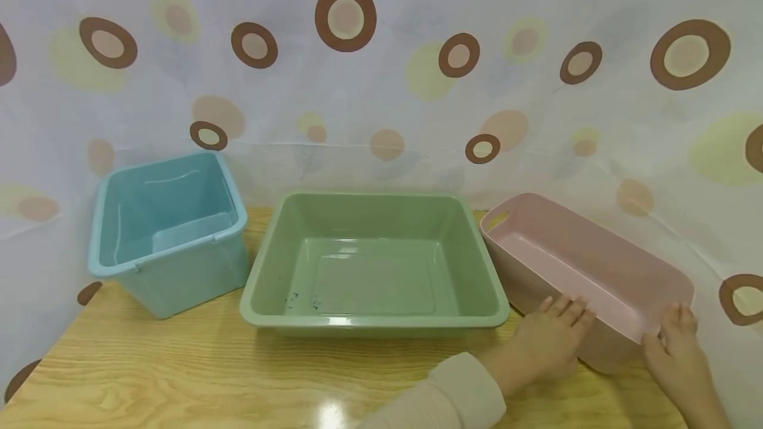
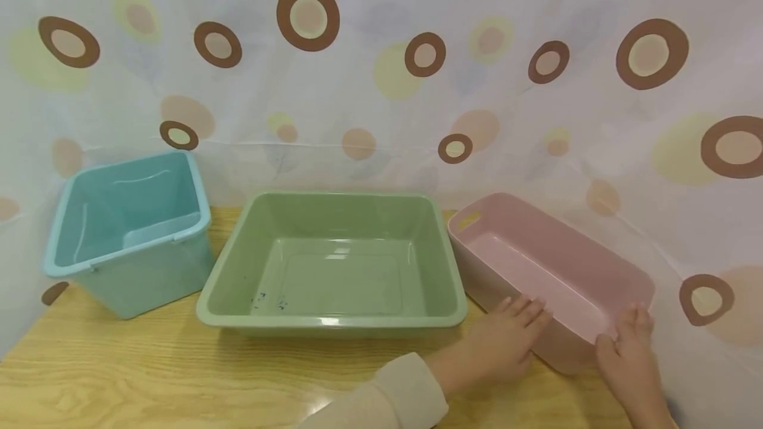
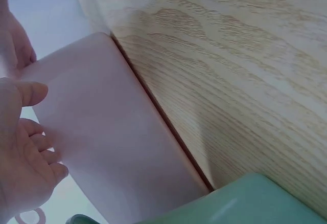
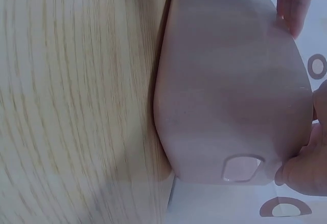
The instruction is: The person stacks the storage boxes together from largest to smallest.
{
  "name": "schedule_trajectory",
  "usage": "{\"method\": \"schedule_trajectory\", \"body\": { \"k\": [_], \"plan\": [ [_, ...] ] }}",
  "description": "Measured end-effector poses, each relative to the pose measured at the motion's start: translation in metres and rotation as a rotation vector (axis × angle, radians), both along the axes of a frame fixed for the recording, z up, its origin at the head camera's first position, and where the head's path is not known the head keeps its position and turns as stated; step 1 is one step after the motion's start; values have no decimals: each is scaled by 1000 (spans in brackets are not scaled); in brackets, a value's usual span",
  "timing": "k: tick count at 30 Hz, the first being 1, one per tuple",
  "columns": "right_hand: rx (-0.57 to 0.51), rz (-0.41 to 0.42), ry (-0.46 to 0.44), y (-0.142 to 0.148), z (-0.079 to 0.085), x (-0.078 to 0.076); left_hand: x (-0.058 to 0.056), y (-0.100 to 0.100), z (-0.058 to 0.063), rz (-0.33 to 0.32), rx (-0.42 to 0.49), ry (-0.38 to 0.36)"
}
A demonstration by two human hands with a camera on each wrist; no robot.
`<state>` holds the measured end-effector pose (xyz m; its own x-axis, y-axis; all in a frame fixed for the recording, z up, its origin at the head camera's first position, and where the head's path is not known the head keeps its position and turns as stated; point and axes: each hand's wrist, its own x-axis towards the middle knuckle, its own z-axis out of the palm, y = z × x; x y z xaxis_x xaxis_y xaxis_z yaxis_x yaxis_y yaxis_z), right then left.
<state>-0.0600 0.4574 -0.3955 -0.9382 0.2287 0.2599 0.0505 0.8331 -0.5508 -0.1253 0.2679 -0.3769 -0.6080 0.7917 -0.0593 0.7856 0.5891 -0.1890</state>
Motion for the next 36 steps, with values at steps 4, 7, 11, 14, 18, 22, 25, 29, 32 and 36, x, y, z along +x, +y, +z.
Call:
{"method": "schedule_trajectory", "body": {
  "k": [4, 7, 11, 14, 18, 22, 25, 29, 32, 36],
  "plan": [
    [-27, -7, -36, 1, 2, 1, -3, -1, -1, -13, -7, -2],
    [-40, -3, -39, 3, 2, 2, -7, -2, -2, -11, 2, -6],
    [-45, 9, -21, 6, 1, 2, -12, -5, -1, 5, -2, -8],
    [-36, 17, 9, 9, 0, 2, -15, -8, 0, 20, -7, -12],
    [-25, 20, 46, 13, -3, 3, -19, -12, 2, 45, -11, -18],
    [-47, 4, 42, 16, -3, 3, -22, -17, 4, 51, -25, -7],
    [-70, -15, 7, 17, -1, 3, -24, -20, 5, 52, -41, 17],
    [-66, -14, -8, 20, 0, 3, -26, -24, 6, 53, -41, 26],
    [-43, -11, 18, 21, -2, 4, -28, -26, 8, 58, -37, 22],
    [-55, -25, 47, 24, -3, 5, -32, -30, 9, 72, -36, 19]
  ]
}}
